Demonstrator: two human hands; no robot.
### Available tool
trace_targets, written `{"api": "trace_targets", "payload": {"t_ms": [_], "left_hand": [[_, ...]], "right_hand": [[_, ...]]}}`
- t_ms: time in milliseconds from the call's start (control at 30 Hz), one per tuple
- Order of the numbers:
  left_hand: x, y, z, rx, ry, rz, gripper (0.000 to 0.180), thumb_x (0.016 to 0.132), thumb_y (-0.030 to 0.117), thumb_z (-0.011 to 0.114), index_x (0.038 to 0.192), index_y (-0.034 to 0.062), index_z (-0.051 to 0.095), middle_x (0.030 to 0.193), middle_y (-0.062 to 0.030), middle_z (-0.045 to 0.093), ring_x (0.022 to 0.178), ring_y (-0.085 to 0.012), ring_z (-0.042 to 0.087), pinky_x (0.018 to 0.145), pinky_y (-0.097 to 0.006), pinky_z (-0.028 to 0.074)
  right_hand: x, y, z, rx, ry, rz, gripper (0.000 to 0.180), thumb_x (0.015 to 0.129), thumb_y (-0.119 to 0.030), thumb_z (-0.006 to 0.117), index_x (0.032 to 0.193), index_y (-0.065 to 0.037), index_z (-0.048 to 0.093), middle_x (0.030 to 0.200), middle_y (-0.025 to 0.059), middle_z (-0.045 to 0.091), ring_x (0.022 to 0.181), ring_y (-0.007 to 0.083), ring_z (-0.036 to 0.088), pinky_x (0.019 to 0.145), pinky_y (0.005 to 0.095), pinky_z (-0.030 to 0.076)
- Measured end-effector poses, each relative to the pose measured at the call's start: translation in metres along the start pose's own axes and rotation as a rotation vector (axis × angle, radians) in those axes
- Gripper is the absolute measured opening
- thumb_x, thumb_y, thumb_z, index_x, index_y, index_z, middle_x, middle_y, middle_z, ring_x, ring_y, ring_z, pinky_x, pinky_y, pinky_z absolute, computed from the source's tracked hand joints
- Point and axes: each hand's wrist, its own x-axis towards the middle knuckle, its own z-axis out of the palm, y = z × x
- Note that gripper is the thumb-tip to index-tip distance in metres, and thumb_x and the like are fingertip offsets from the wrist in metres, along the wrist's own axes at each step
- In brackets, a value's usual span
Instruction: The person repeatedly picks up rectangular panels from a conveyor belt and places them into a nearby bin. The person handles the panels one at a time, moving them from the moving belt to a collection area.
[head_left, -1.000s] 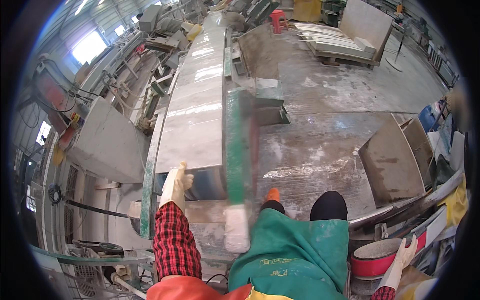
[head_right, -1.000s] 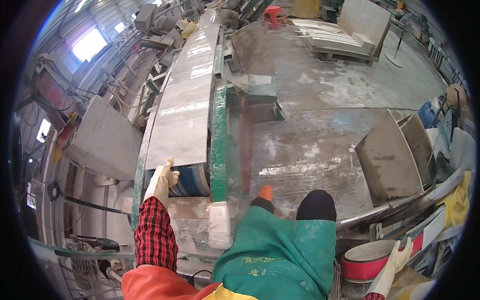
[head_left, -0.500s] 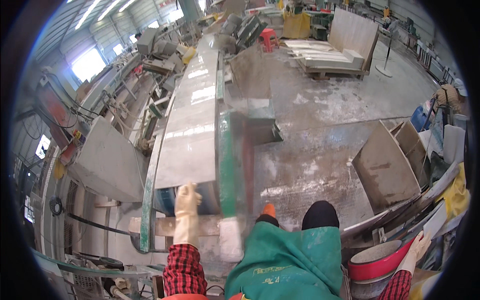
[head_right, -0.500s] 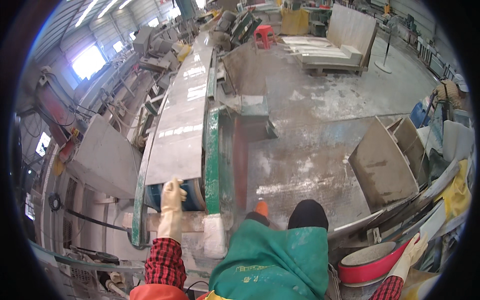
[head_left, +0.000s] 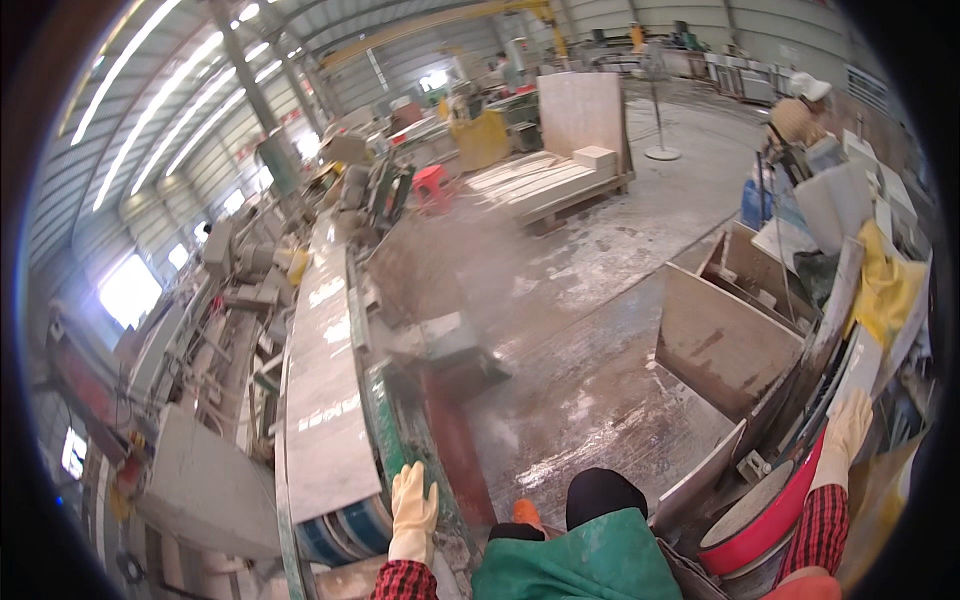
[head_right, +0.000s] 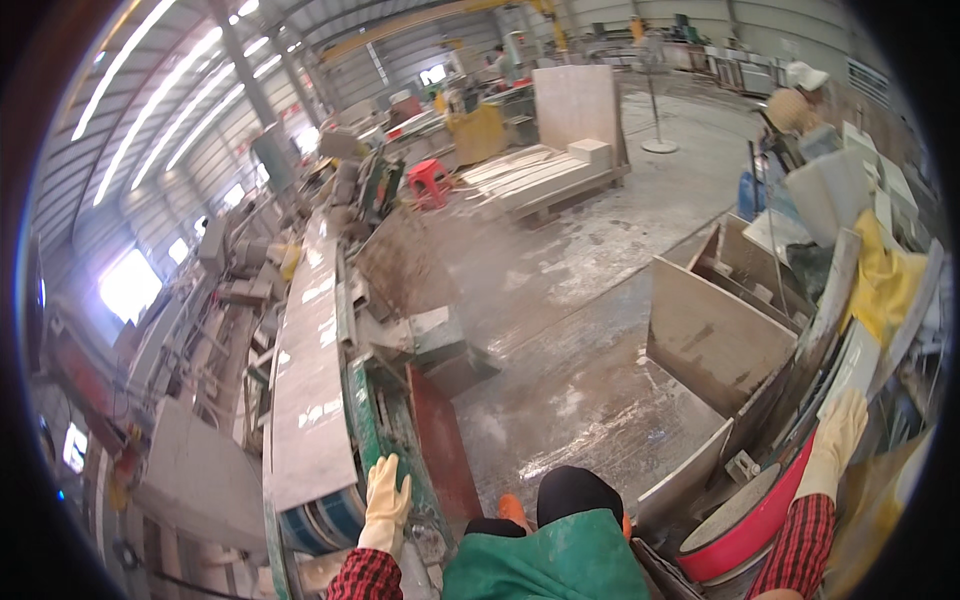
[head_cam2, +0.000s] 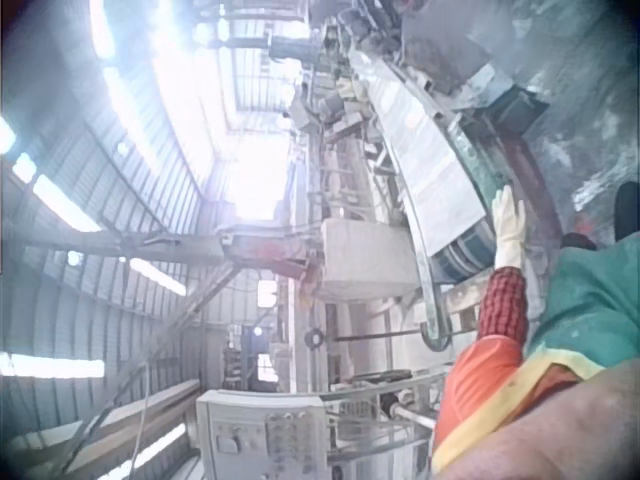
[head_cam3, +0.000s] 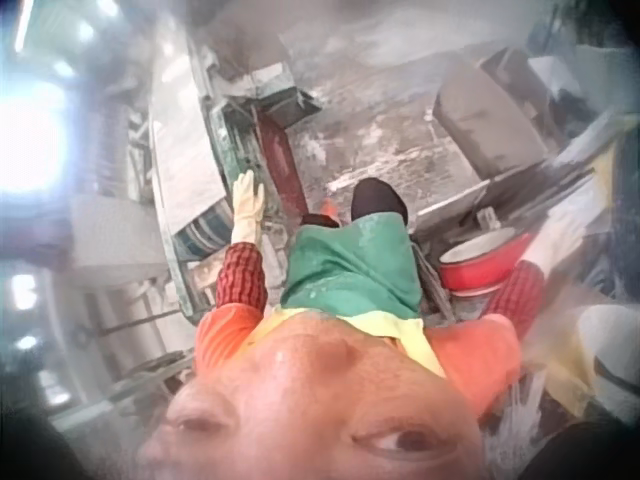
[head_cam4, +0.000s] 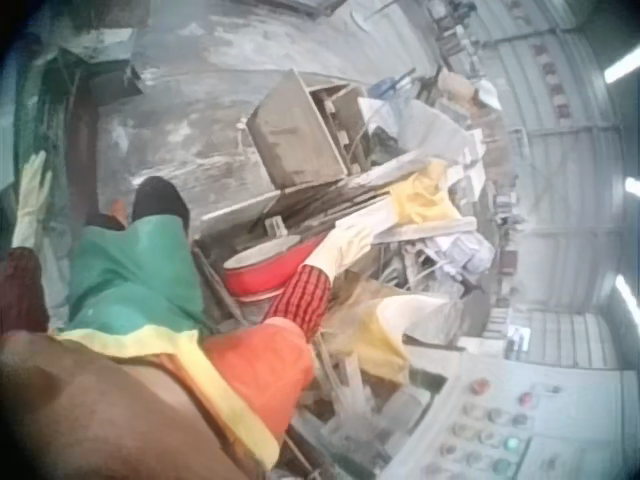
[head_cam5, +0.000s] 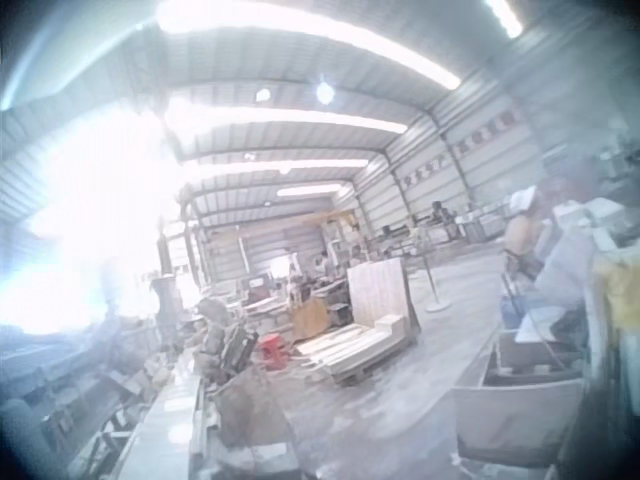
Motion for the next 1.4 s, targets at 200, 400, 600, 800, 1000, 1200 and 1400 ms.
{"api": "trace_targets", "payload": {"t_ms": [200,400,600,800,1000,1200,1400], "left_hand": [[-0.004,-0.013,0.011,-0.001,-0.018,-0.018,0.051,0.088,0.014,0.072,0.135,0.0000,0.059,0.135,-0.0283,0.061,0.132,-0.0445,0.053,0.115,-0.050,0.037],[-0.001,-0.004,0.009,0.004,-0.028,0.006,0.049,0.088,0.012,0.070,0.133,-0.0001,0.060,0.136,-0.0295,0.060,0.132,-0.0457,0.052,0.116,-0.050,0.037],[-0.004,-0.011,0.011,0.040,0.001,-0.008,0.048,0.086,0.012,0.072,0.132,0.0004,0.061,0.134,-0.0298,0.061,0.130,-0.0454,0.054,0.116,-0.050,0.038],[-0.004,-0.018,0.016,0.021,0.019,0.044,0.047,0.087,0.012,0.071,0.132,0.0005,0.061,0.134,-0.0295,0.061,0.130,-0.0445,0.054,0.116,-0.050,0.037],[-0.005,-0.010,0.012,0.009,0.021,0.006,0.046,0.088,0.012,0.071,0.131,0.0013,0.062,0.134,-0.0279,0.062,0.130,-0.0434,0.055,0.117,-0.050,0.036],[-0.006,-0.012,0.013,0.024,0.033,0.012,0.046,0.087,0.012,0.072,0.131,0.0022,0.062,0.133,-0.0272,0.062,0.130,-0.0434,0.055,0.116,-0.050,0.037],[-0.006,-0.016,0.014,0.012,0.031,0.005,0.045,0.086,0.011,0.072,0.129,0.0012,0.063,0.133,-0.0282,0.062,0.128,-0.0447,0.055,0.114,-0.050,0.039]], "right_hand": [[0.003,0.004,0.005,0.209,0.134,-0.076,0.034,0.097,-0.029,0.061,0.116,-0.001,0.066,0.118,0.0221,0.065,0.113,0.0411,0.060,0.099,0.0488,0.048],[0.010,-0.019,-0.029,0.224,0.023,0.130,0.037,0.091,-0.033,0.070,0.108,-0.001,0.067,0.111,0.0209,0.067,0.107,0.0398,0.062,0.094,0.0478,0.050],[0.005,-0.016,-0.007,0.216,0.131,0.016,0.040,0.091,-0.033,0.069,0.116,-0.002,0.066,0.118,0.0194,0.067,0.111,0.0379,0.061,0.097,0.0470,0.049],[-0.001,-0.017,-0.008,0.189,0.124,-0.034,0.041,0.092,-0.031,0.067,0.120,-0.002,0.063,0.123,0.0177,0.064,0.117,0.0355,0.058,0.101,0.0476,0.045],[-0.006,-0.024,-0.026,0.171,0.065,-0.020,0.040,0.092,-0.031,0.066,0.121,-0.003,0.063,0.125,0.0158,0.063,0.118,0.0342,0.057,0.101,0.0473,0.045],[-0.011,-0.030,-0.035,0.165,0.011,-0.015,0.039,0.094,-0.030,0.064,0.122,-0.003,0.063,0.127,0.0165,0.063,0.120,0.0342,0.057,0.103,0.0468,0.044],[-0.016,-0.034,-0.049,0.203,-0.057,-0.003,0.041,0.094,-0.028,0.064,0.125,-0.002,0.063,0.131,0.0185,0.062,0.123,0.0362,0.056,0.106,0.0457,0.044]]}}
